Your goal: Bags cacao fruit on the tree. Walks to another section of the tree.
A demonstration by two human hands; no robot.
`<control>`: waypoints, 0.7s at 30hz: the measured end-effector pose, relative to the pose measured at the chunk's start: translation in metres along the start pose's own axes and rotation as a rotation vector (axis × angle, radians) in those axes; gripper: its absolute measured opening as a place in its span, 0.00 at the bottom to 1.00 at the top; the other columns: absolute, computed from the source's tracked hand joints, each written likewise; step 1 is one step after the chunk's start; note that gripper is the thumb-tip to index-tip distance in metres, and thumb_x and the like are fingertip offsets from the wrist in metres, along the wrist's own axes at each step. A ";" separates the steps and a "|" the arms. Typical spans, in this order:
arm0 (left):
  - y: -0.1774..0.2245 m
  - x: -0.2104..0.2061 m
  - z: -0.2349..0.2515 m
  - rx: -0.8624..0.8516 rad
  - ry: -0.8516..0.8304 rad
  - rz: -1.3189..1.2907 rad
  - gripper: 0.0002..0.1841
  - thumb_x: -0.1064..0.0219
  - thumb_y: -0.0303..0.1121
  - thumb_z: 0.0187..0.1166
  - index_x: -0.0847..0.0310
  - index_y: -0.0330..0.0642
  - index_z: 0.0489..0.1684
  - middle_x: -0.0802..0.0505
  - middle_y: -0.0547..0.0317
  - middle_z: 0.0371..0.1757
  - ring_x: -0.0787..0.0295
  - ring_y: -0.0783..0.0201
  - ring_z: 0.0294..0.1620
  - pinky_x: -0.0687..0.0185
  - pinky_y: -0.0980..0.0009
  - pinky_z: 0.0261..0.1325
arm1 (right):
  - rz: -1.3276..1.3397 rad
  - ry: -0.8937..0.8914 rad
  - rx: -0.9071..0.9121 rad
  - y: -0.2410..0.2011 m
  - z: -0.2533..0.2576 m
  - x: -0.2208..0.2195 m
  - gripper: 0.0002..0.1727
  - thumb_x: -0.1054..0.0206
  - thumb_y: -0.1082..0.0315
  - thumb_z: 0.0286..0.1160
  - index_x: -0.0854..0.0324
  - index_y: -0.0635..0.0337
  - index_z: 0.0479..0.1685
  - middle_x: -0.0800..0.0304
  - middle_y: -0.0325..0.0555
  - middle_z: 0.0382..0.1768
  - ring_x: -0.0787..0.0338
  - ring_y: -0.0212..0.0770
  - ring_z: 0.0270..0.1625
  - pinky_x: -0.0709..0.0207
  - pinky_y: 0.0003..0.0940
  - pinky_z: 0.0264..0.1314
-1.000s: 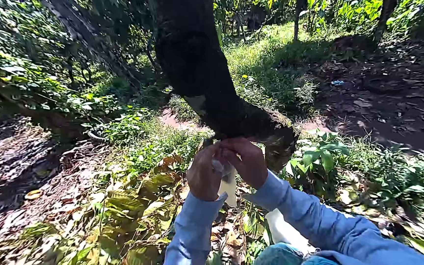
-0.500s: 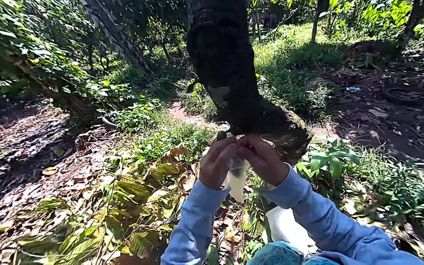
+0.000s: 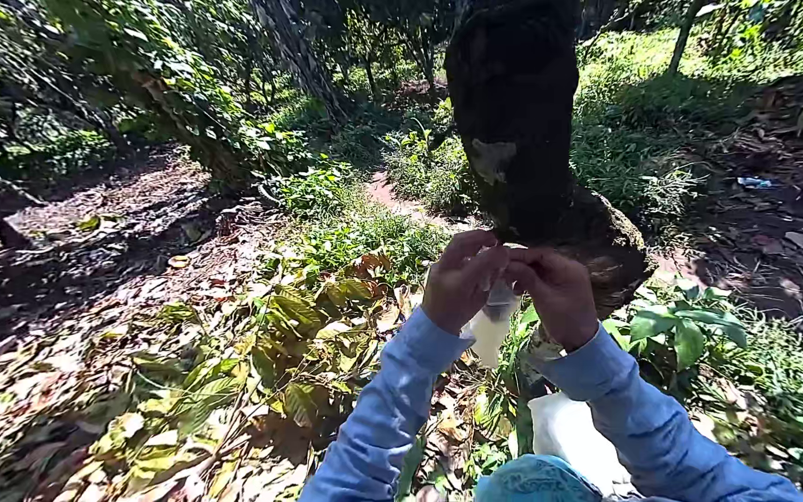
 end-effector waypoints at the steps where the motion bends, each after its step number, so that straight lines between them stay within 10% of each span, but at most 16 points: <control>1: -0.002 0.000 0.002 0.082 -0.010 -0.028 0.05 0.32 0.22 0.76 0.10 0.29 0.39 0.12 0.39 0.55 0.11 0.63 0.49 0.14 0.74 0.54 | -0.096 0.039 0.095 -0.003 -0.002 0.000 0.10 0.30 0.74 0.74 0.11 0.67 0.50 0.11 0.42 0.42 0.11 0.26 0.37 0.12 0.23 0.39; 21: -0.028 0.007 0.007 0.495 0.054 -0.042 0.06 0.36 0.19 0.77 0.13 0.26 0.41 0.13 0.38 0.45 0.12 0.54 0.45 0.13 0.60 0.52 | -0.731 0.139 0.461 -0.033 -0.023 0.017 0.10 0.34 0.69 0.71 0.10 0.69 0.33 0.10 0.61 0.31 0.12 0.45 0.27 0.18 0.34 0.28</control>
Point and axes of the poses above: each hand's wrist, its own z-axis towards the middle knuckle, its own x-axis out of the back of the hand, y = z × x, the point moved 6 cm from there along z, towards the middle knuckle
